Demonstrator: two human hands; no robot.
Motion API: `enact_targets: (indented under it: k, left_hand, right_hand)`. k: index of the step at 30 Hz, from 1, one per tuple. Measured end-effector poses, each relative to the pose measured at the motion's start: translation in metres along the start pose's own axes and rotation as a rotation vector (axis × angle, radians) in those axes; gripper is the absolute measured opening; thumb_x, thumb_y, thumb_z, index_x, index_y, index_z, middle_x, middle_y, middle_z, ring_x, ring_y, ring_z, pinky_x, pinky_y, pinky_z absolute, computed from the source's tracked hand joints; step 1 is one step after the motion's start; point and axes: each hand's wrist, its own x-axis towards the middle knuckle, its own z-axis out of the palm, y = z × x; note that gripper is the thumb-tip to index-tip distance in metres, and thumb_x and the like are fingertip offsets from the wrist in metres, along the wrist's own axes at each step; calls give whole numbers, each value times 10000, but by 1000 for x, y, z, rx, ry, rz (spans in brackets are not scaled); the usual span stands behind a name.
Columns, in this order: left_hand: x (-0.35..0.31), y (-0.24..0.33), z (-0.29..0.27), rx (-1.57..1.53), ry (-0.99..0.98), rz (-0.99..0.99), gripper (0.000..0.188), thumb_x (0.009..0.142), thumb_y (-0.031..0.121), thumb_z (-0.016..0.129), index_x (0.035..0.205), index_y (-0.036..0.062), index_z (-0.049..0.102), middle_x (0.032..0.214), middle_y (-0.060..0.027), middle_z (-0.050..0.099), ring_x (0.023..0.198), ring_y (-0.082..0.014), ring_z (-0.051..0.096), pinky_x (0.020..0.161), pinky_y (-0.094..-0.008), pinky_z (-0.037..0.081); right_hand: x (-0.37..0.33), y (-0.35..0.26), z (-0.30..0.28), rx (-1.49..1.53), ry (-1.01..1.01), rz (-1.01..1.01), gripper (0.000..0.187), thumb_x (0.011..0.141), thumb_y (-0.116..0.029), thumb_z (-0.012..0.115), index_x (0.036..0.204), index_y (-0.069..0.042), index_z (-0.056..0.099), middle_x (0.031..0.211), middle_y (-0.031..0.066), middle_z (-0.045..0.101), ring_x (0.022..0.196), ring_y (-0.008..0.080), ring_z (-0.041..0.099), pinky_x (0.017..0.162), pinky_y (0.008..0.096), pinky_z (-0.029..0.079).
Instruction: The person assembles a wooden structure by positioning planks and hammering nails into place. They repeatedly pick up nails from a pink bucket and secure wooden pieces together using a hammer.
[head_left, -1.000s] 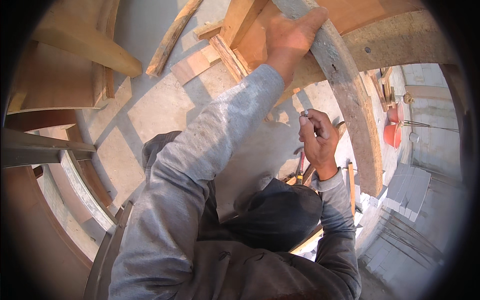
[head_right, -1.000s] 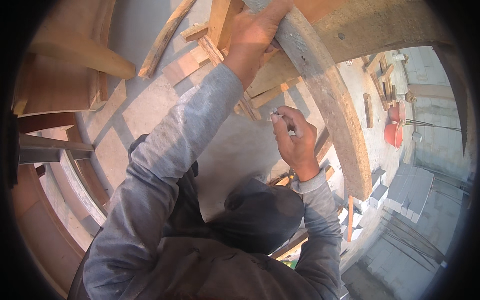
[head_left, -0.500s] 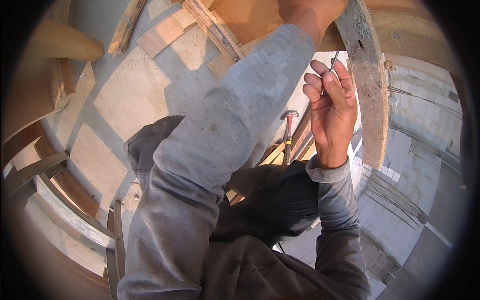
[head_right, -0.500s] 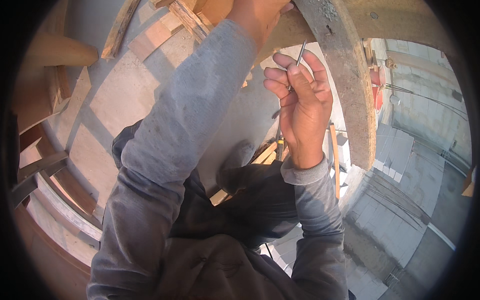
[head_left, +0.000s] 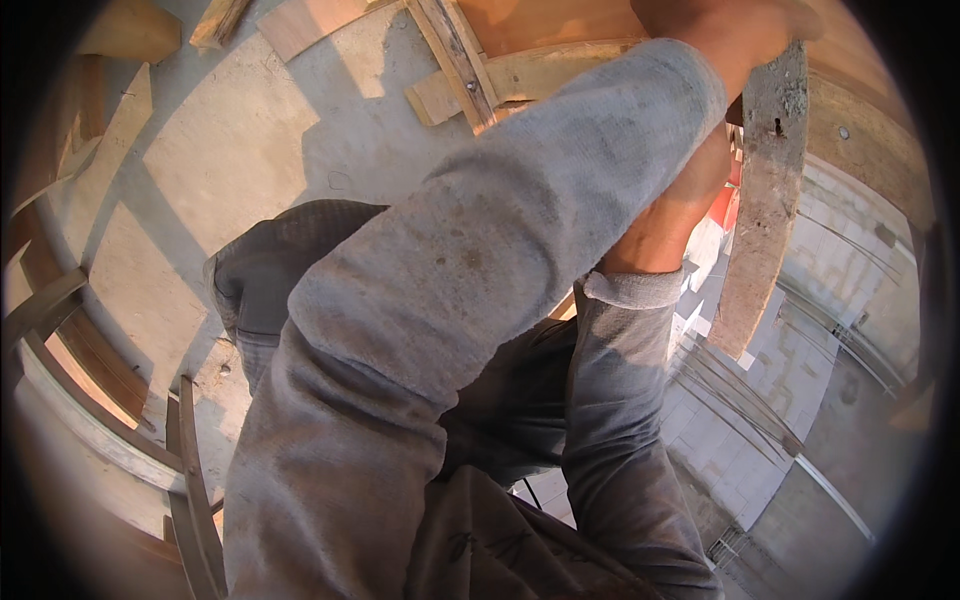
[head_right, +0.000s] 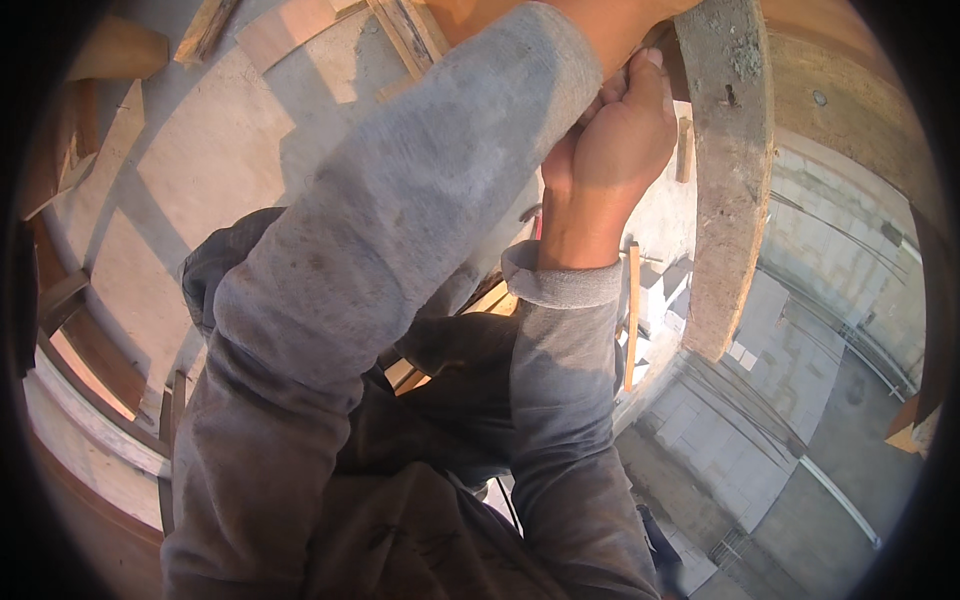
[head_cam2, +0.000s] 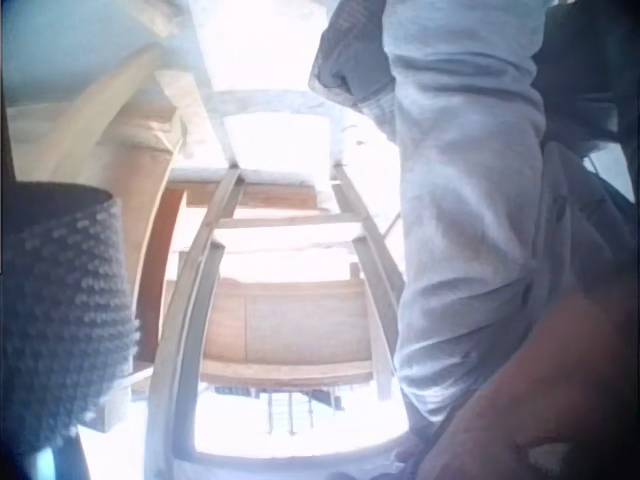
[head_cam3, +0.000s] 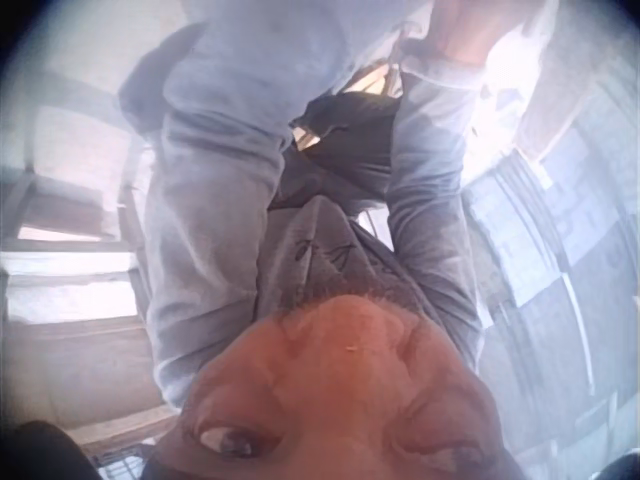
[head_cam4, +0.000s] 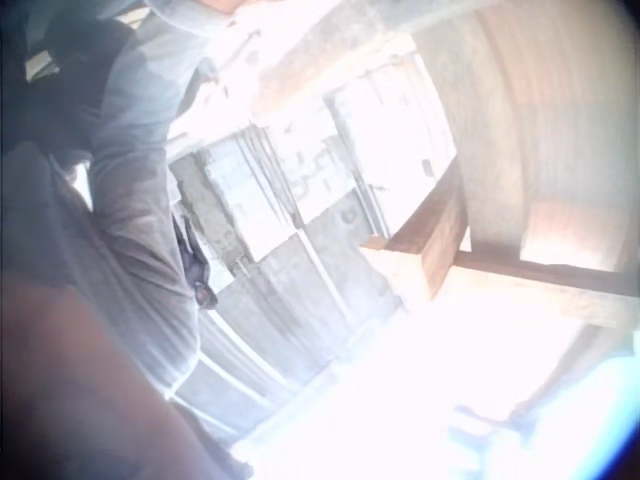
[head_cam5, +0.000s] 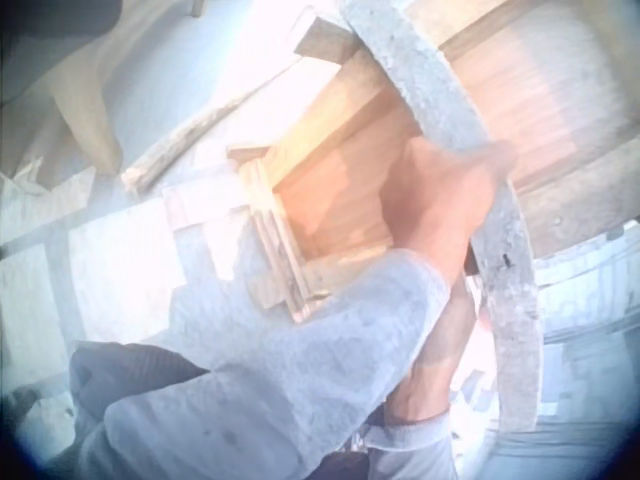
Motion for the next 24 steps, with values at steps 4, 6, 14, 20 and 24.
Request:
enact_targets:
  k: [4,6,14,20,24]
  left_hand:
    - [1,-6,14,41,100,32,480,680,399,749,850,-50,733,895,-270,716,897,-403,705,819,-412,548]
    - [3,-11,18,53,151,42,469,682,386,746,847,-52,732,889,-271,715,892,-406,705,819,-411,550]
    - [-12,-9,2,29,245,119,417,698,335,739,835,-59,727,865,-265,716,865,-405,709,813,-407,558]
    - [-6,-1,7,-69,51,-247,388,736,318,743,824,-60,719,843,-226,725,829,-347,718,779,-397,556]
    - [-3,-13,20,-11,31,-46,447,751,369,760,859,-63,722,892,-199,730,880,-298,709,798,-352,537]
  right_hand:
    - [3,4,4,26,-67,-75,233,1021,-143,432,1025,19,600,916,47,651,772,118,597,701,251,483]
    - [0,8,5,-10,-68,-102,200,1011,-135,443,1003,2,587,864,29,623,739,116,577,685,255,473]
    - [-7,5,-35,151,203,42,71,993,-80,461,932,-72,496,594,-57,249,508,83,257,497,275,306]
    - [-36,-4,-57,-85,81,-28,131,1003,-141,479,958,-28,527,578,-51,288,492,74,271,474,258,326]
    - [-17,1,-36,-170,39,-130,229,993,-211,500,996,9,564,565,-26,339,482,81,318,460,299,393]
